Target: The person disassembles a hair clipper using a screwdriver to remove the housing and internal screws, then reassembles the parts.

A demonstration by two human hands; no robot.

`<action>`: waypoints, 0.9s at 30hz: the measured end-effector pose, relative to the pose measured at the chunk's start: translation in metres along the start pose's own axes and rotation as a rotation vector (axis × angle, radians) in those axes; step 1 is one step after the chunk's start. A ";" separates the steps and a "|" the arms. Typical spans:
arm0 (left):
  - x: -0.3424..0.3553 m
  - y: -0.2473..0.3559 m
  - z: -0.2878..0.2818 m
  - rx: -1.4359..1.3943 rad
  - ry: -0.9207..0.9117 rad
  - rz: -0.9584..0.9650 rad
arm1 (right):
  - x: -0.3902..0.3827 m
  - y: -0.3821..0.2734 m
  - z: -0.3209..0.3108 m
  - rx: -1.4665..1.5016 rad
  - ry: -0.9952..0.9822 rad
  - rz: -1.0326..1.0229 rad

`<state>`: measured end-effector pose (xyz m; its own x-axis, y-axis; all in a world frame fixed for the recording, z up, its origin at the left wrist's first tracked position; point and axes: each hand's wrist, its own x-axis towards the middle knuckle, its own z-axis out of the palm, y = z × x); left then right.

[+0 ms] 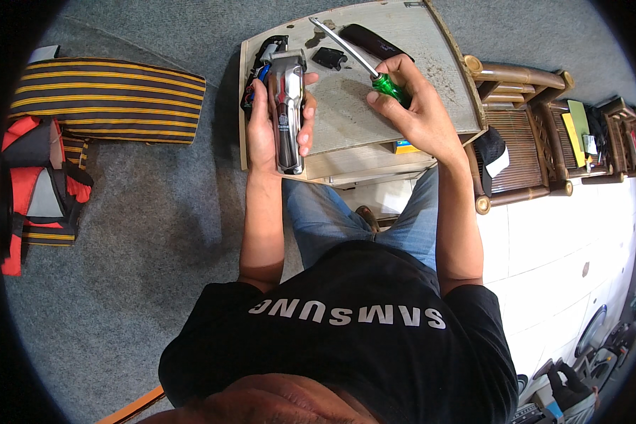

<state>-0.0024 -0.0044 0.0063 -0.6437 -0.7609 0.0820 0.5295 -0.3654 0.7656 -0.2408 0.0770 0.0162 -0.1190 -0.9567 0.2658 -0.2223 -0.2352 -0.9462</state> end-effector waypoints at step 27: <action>-0.002 -0.001 0.008 0.152 0.107 0.029 | 0.000 -0.002 0.001 0.011 -0.007 0.009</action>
<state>-0.0062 0.0020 0.0108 -0.5625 -0.8257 0.0434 0.4523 -0.2634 0.8521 -0.2399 0.0773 0.0176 -0.1146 -0.9599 0.2558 -0.2109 -0.2281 -0.9505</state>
